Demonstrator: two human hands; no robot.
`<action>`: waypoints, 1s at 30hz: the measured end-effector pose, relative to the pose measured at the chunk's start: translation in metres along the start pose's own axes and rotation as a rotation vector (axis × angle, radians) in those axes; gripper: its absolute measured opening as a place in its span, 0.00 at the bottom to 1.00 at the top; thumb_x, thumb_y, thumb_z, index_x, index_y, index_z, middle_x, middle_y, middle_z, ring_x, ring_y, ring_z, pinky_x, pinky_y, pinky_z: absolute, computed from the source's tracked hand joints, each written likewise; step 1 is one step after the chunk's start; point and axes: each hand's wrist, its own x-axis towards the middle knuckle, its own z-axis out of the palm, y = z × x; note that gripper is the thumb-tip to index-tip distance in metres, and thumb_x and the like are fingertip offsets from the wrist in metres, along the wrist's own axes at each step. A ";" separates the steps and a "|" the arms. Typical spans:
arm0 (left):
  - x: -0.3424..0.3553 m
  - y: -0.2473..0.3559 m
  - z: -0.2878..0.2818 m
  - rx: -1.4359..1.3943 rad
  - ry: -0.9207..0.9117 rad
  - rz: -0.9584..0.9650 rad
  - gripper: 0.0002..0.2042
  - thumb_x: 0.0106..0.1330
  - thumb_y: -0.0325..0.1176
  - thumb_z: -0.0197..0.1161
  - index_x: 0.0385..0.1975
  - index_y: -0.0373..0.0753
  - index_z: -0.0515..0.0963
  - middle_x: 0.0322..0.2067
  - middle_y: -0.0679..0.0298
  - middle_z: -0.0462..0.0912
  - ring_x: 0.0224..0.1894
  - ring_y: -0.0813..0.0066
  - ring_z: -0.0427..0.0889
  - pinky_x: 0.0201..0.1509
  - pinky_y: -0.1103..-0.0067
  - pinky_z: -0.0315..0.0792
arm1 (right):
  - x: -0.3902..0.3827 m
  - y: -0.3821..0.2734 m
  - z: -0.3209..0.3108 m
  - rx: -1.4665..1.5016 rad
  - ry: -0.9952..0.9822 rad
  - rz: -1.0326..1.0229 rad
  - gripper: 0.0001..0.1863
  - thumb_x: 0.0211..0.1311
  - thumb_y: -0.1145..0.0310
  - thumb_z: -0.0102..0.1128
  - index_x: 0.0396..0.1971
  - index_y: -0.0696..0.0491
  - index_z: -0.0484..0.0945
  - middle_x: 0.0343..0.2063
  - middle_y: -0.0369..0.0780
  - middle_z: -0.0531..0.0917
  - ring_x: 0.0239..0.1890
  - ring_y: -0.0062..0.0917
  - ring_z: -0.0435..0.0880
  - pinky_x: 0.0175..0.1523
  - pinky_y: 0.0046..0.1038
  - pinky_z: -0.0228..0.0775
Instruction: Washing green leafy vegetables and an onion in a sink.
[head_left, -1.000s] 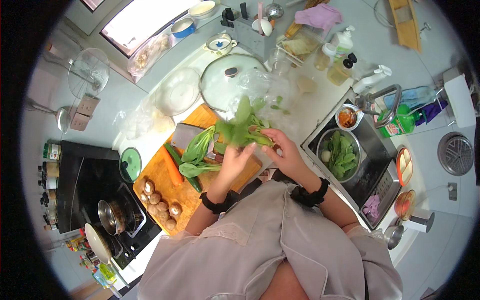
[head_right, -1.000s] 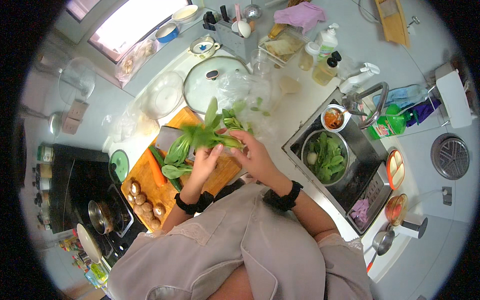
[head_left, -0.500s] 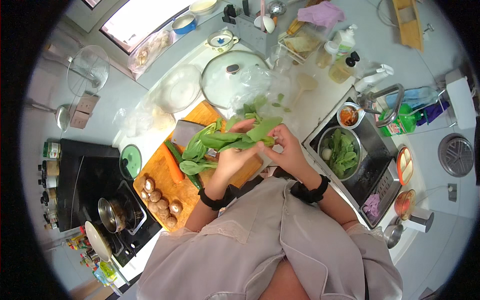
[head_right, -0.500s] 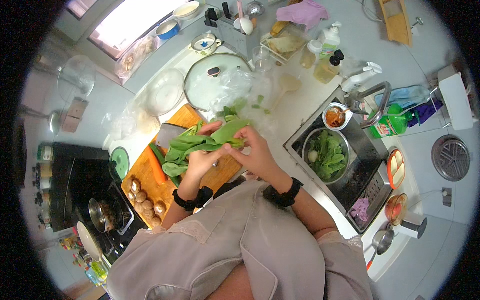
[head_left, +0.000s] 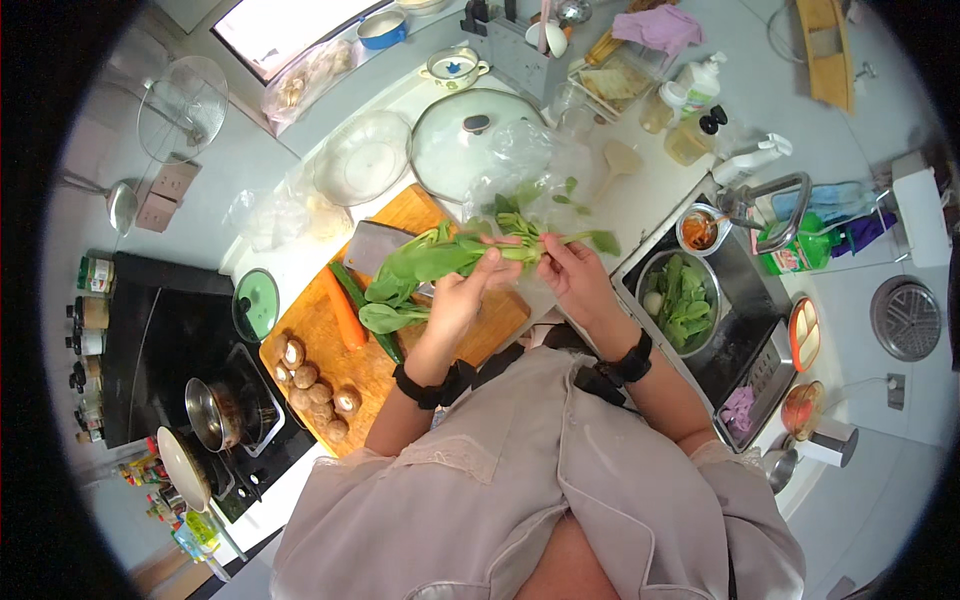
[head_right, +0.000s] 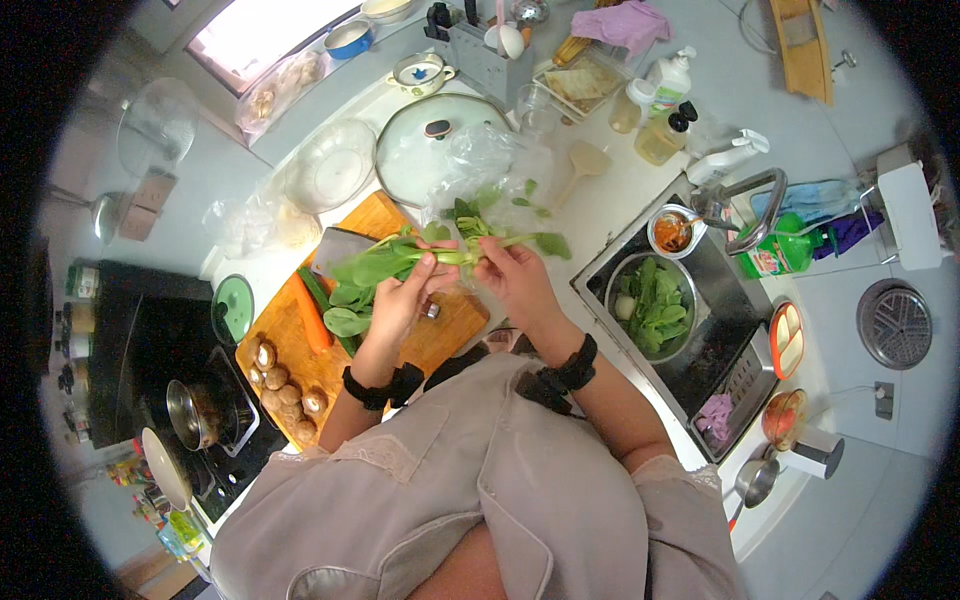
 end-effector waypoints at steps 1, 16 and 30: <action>0.000 -0.005 0.002 -0.021 0.004 0.075 0.08 0.64 0.31 0.47 0.39 0.36 0.63 0.43 0.53 0.71 0.36 0.71 0.76 0.39 0.78 0.74 | 0.004 0.003 -0.001 0.283 0.028 0.142 0.07 0.58 0.70 0.51 0.31 0.58 0.73 0.23 0.35 0.73 0.25 0.12 0.72 0.29 0.12 0.68; -0.010 -0.001 -0.021 0.113 0.003 0.207 0.13 0.61 0.27 0.52 0.44 0.36 0.62 0.43 0.54 0.72 0.35 0.75 0.75 0.39 0.81 0.72 | 0.051 0.013 -0.017 -0.181 0.096 0.524 0.21 0.60 0.51 0.44 0.38 0.55 0.70 0.30 0.36 0.73 0.32 0.24 0.73 0.38 0.27 0.68; 0.009 -0.004 -0.014 0.268 -0.486 0.017 0.17 0.61 0.39 0.53 0.45 0.35 0.69 0.46 0.59 0.70 0.43 0.76 0.70 0.42 0.81 0.66 | -0.023 -0.018 0.002 0.074 -0.580 0.541 0.14 0.61 0.56 0.44 0.34 0.52 0.66 0.22 0.30 0.65 0.23 0.14 0.62 0.29 0.15 0.56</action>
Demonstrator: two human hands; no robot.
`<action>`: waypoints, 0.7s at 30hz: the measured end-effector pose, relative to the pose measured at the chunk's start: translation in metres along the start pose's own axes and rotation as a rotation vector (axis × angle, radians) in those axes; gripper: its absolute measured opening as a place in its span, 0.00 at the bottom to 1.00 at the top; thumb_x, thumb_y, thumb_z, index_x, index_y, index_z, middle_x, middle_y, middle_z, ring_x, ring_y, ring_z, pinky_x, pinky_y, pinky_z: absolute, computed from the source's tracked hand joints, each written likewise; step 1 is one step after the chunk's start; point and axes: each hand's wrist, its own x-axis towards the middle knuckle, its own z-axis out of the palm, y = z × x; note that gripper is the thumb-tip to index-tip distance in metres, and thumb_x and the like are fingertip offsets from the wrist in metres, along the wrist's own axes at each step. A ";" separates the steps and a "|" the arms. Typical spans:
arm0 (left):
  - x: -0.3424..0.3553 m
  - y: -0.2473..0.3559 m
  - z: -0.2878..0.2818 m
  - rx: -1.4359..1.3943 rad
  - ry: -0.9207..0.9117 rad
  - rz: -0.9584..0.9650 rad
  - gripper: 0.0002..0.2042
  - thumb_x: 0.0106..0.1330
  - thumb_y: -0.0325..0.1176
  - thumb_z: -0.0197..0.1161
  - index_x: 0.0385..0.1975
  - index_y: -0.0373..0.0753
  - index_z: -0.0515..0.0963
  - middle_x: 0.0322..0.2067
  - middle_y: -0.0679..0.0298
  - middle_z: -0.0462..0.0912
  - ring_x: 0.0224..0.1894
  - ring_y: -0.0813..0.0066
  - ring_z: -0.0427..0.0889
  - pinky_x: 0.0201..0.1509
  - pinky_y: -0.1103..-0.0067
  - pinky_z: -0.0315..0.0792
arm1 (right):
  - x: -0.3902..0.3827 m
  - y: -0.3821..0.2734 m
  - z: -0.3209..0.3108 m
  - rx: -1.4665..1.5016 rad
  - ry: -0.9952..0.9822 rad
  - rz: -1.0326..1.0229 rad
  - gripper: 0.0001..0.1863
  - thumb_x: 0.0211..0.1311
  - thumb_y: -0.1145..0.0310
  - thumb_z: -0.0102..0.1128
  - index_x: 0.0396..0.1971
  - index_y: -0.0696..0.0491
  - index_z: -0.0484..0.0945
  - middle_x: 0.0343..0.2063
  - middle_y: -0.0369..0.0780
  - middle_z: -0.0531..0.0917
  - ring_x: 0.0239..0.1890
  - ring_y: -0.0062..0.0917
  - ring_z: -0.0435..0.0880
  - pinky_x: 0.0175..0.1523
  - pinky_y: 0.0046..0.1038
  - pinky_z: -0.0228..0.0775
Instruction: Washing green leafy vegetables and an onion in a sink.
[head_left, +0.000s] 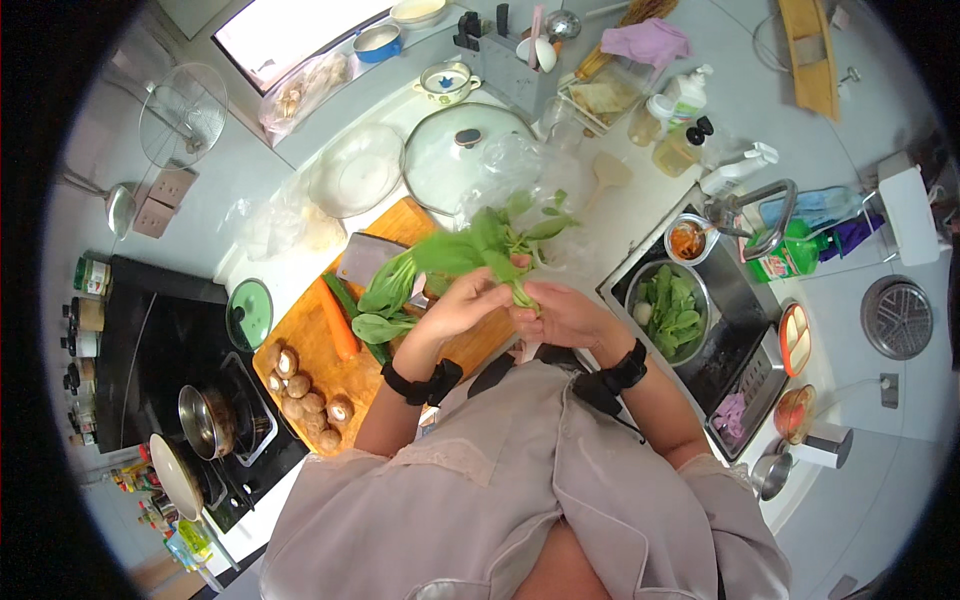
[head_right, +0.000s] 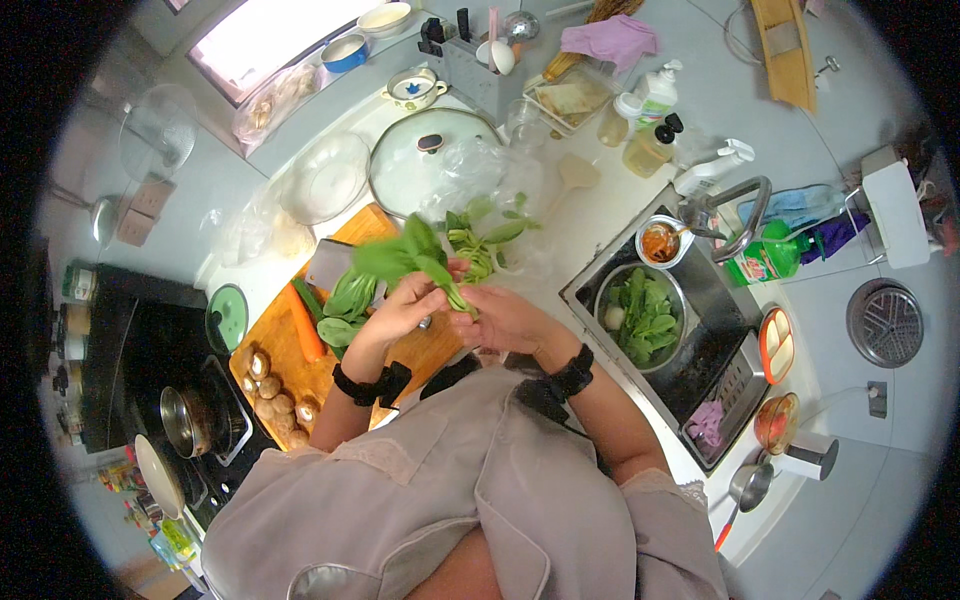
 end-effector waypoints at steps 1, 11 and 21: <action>0.001 0.001 -0.001 0.102 -0.044 0.069 0.18 0.64 0.39 0.47 0.49 0.34 0.66 0.54 0.58 0.61 0.51 0.72 0.65 0.52 0.77 0.62 | -0.002 0.001 0.002 0.167 -0.045 -0.001 0.13 0.61 0.57 0.44 0.34 0.52 0.66 0.22 0.30 0.64 0.23 0.15 0.61 0.29 0.15 0.56; 0.008 0.025 0.012 -0.171 -0.182 -0.133 0.15 0.65 0.34 0.44 0.44 0.31 0.68 0.51 0.59 0.66 0.49 0.74 0.68 0.51 0.77 0.63 | -0.010 0.000 -0.002 0.053 -0.119 -0.009 0.13 0.62 0.58 0.44 0.36 0.53 0.65 0.31 0.33 0.68 0.32 0.18 0.66 0.34 0.18 0.60; 0.029 -0.051 0.016 0.337 0.573 0.015 0.11 0.64 0.32 0.47 0.27 0.30 0.71 0.17 0.61 0.72 0.22 0.75 0.71 0.28 0.80 0.67 | 0.034 0.016 -0.031 -1.006 0.581 -0.586 0.09 0.59 0.67 0.46 0.29 0.58 0.69 0.24 0.37 0.72 0.28 0.25 0.72 0.31 0.24 0.63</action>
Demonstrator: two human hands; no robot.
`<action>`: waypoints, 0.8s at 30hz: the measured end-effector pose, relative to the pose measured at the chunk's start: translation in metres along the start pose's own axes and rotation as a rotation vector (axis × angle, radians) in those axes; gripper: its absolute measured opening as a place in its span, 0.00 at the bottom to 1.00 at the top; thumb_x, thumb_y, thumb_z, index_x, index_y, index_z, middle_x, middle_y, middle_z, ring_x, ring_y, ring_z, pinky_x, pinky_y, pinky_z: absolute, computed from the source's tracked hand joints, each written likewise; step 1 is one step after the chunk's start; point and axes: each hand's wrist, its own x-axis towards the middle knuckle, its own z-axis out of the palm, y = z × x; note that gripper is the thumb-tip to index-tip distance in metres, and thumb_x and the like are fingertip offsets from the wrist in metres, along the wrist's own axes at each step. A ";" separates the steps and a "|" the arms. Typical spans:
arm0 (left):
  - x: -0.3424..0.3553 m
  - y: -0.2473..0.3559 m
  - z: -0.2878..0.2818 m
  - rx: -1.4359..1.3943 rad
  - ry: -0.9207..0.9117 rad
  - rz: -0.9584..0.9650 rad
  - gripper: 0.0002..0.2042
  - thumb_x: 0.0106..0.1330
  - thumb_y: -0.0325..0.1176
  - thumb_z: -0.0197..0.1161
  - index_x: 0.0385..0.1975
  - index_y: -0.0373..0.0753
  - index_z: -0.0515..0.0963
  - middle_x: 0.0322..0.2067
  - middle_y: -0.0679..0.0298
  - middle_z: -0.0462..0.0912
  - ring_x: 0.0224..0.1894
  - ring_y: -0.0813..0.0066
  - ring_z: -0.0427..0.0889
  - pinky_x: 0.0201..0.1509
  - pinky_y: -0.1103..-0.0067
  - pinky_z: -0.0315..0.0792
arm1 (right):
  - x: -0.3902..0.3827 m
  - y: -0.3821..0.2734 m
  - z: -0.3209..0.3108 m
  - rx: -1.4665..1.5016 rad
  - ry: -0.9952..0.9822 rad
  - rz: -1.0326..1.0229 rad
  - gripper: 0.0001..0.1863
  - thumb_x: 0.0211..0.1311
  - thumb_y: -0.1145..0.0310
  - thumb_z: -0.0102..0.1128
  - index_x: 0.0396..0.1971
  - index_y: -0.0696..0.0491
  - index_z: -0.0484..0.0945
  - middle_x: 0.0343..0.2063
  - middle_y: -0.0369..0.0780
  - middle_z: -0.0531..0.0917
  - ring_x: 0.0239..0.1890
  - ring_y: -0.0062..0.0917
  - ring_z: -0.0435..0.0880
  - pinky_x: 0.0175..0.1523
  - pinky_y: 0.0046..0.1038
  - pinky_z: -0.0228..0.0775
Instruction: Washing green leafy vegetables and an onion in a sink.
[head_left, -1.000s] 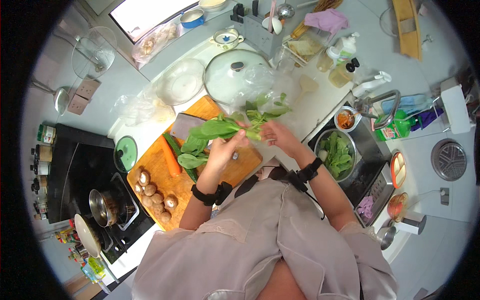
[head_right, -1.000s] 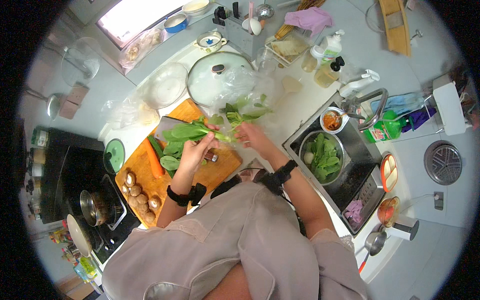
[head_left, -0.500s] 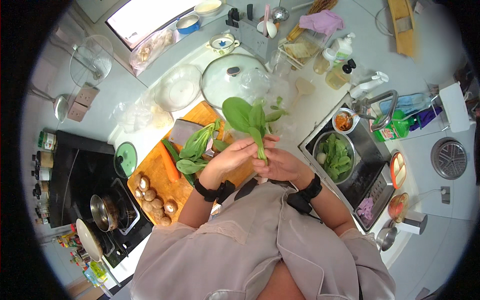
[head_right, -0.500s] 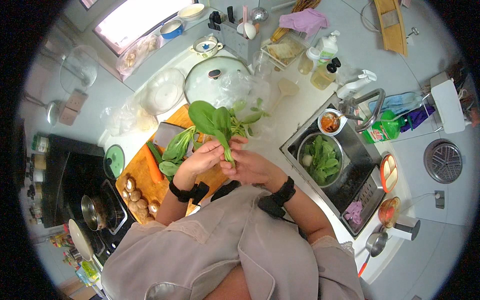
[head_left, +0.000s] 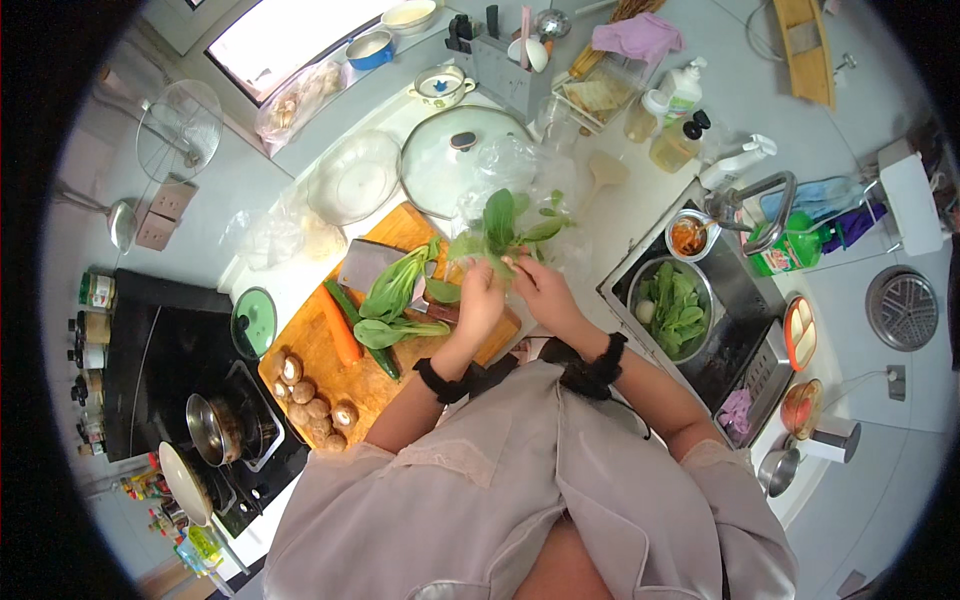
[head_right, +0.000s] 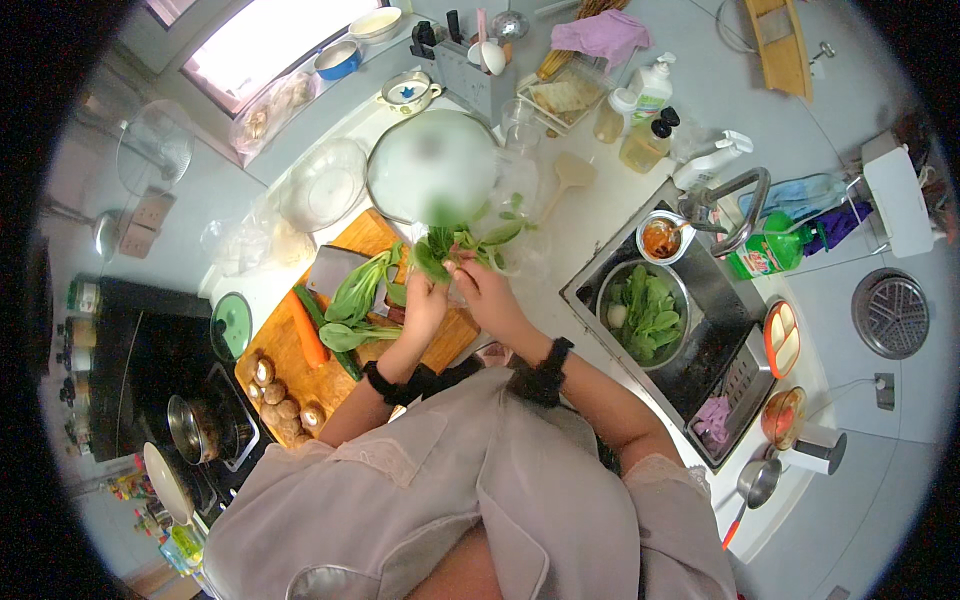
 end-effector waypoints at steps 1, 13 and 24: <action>0.003 -0.001 0.001 0.308 0.083 0.140 0.11 0.63 0.33 0.47 0.27 0.30 0.71 0.19 0.57 0.72 0.23 0.69 0.73 0.31 0.76 0.68 | 0.004 0.006 0.001 -0.365 0.142 -0.251 0.08 0.57 0.69 0.47 0.29 0.59 0.70 0.26 0.40 0.73 0.29 0.29 0.73 0.30 0.25 0.65; 0.011 0.011 -0.030 0.208 0.064 -0.023 0.13 0.65 0.34 0.47 0.25 0.32 0.73 0.17 0.66 0.71 0.21 0.83 0.62 0.25 0.83 0.60 | 0.044 0.045 -0.004 -0.418 0.108 -0.339 0.17 0.54 0.67 0.51 0.43 0.58 0.69 0.39 0.40 0.74 0.43 0.26 0.72 0.46 0.24 0.63; 0.003 0.010 -0.011 0.432 -0.365 0.087 0.07 0.54 0.32 0.58 0.29 0.35 0.76 0.24 0.58 0.78 0.26 0.68 0.77 0.29 0.76 0.69 | -0.042 0.056 -0.100 0.700 0.253 0.458 0.14 0.60 0.62 0.48 0.36 0.59 0.68 0.31 0.38 0.74 0.29 0.21 0.72 0.33 0.22 0.63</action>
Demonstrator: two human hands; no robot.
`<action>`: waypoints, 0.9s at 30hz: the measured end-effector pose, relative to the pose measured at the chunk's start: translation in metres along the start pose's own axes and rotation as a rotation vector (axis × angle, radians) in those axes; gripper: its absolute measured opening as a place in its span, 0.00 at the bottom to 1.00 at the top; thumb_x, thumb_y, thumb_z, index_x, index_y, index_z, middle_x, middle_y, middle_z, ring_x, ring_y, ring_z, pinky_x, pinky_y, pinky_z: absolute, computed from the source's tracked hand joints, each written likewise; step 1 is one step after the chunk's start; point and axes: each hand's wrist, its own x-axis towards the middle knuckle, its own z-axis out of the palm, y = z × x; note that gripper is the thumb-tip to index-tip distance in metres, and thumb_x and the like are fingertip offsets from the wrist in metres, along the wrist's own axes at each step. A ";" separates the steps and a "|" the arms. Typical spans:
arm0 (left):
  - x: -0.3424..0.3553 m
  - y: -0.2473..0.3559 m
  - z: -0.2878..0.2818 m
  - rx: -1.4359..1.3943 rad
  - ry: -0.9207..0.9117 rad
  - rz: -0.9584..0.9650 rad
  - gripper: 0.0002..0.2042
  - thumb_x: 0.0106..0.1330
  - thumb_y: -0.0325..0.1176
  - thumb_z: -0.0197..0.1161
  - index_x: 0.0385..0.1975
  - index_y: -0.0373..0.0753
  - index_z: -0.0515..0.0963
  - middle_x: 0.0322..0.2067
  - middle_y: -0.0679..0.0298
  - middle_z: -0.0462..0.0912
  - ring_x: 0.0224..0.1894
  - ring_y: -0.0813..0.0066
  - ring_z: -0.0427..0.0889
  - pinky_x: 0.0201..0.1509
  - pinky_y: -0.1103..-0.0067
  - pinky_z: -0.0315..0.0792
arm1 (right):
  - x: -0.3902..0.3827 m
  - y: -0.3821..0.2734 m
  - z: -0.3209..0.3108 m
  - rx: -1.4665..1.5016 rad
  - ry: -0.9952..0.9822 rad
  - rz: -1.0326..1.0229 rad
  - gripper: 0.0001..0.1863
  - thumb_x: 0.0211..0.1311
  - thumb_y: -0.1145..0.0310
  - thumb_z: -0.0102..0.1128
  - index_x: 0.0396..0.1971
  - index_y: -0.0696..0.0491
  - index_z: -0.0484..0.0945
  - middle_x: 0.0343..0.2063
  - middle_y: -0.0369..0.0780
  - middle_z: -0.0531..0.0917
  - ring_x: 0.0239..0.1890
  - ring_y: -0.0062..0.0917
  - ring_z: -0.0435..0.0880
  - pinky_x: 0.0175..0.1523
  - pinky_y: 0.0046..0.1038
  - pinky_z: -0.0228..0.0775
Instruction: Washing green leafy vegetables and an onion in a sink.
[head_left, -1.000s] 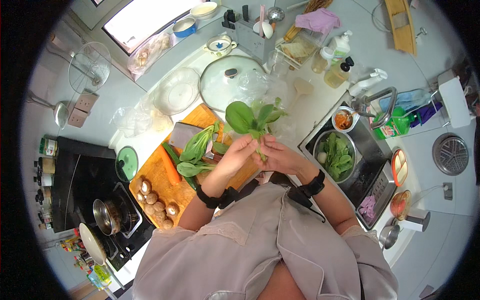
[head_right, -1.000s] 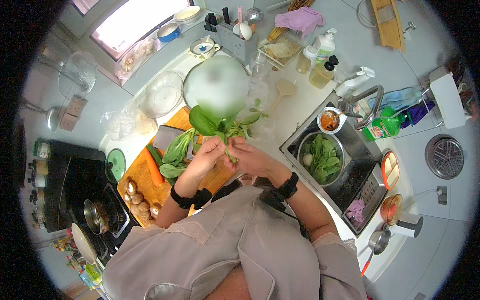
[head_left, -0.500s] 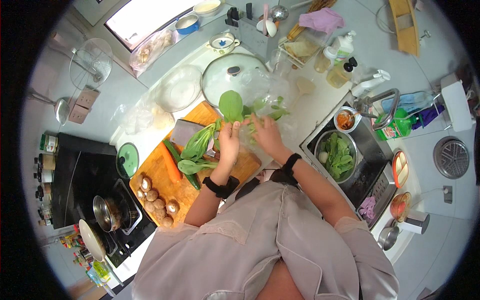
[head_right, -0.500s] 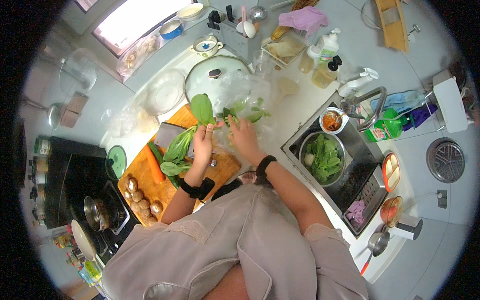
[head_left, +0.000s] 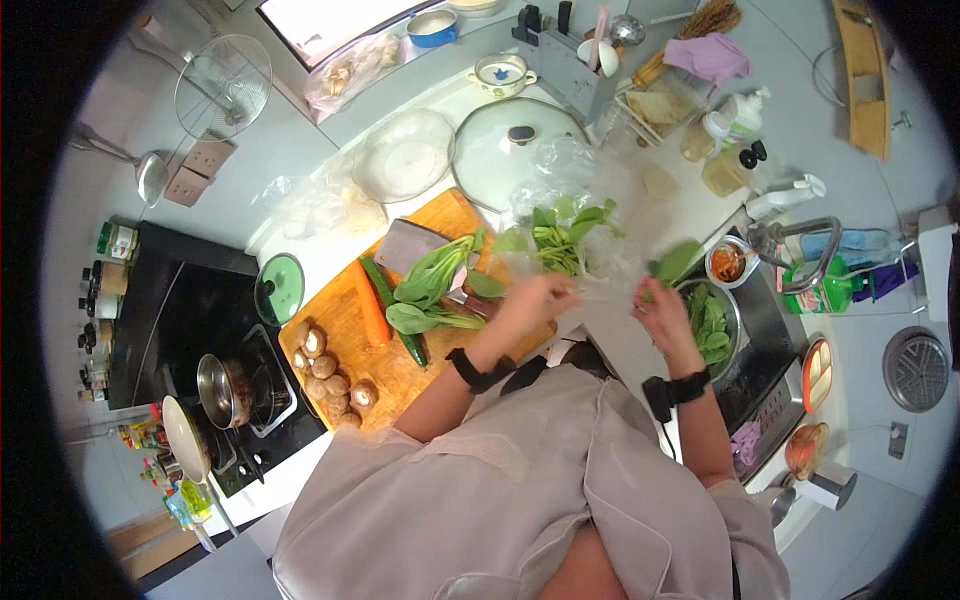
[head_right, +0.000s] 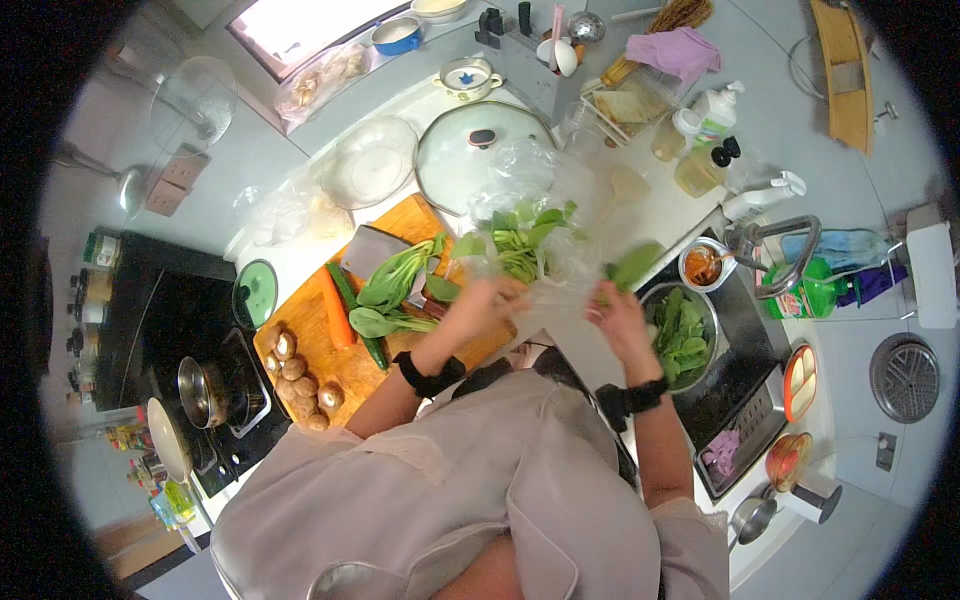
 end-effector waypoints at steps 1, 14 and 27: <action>0.002 -0.017 -0.006 0.036 0.093 -0.034 0.07 0.53 0.32 0.59 0.29 0.35 0.76 0.25 0.57 0.79 0.26 0.67 0.77 0.29 0.75 0.69 | 0.000 0.003 -0.037 0.016 0.061 -0.061 0.13 0.60 0.63 0.49 0.36 0.58 0.68 0.30 0.38 0.74 0.27 0.21 0.72 0.31 0.22 0.63; 0.000 -0.141 -0.074 0.844 0.457 -0.391 0.09 0.51 0.38 0.58 0.29 0.44 0.75 0.32 0.63 0.74 0.39 0.64 0.70 0.42 0.67 0.57 | 0.016 0.025 -0.183 -1.332 0.527 0.044 0.38 0.52 0.52 0.54 0.53 0.67 0.56 0.52 0.55 0.62 0.54 0.40 0.63 0.55 0.34 0.57; -0.043 -0.013 -0.075 0.759 0.568 0.278 0.03 0.51 0.31 0.57 0.25 0.45 0.71 0.35 0.71 0.75 0.42 0.71 0.69 0.51 0.65 0.52 | -0.023 -0.028 0.103 -0.744 -0.351 -0.360 0.16 0.61 0.66 0.46 0.46 0.56 0.67 0.34 0.37 0.76 0.35 0.17 0.75 0.36 0.17 0.66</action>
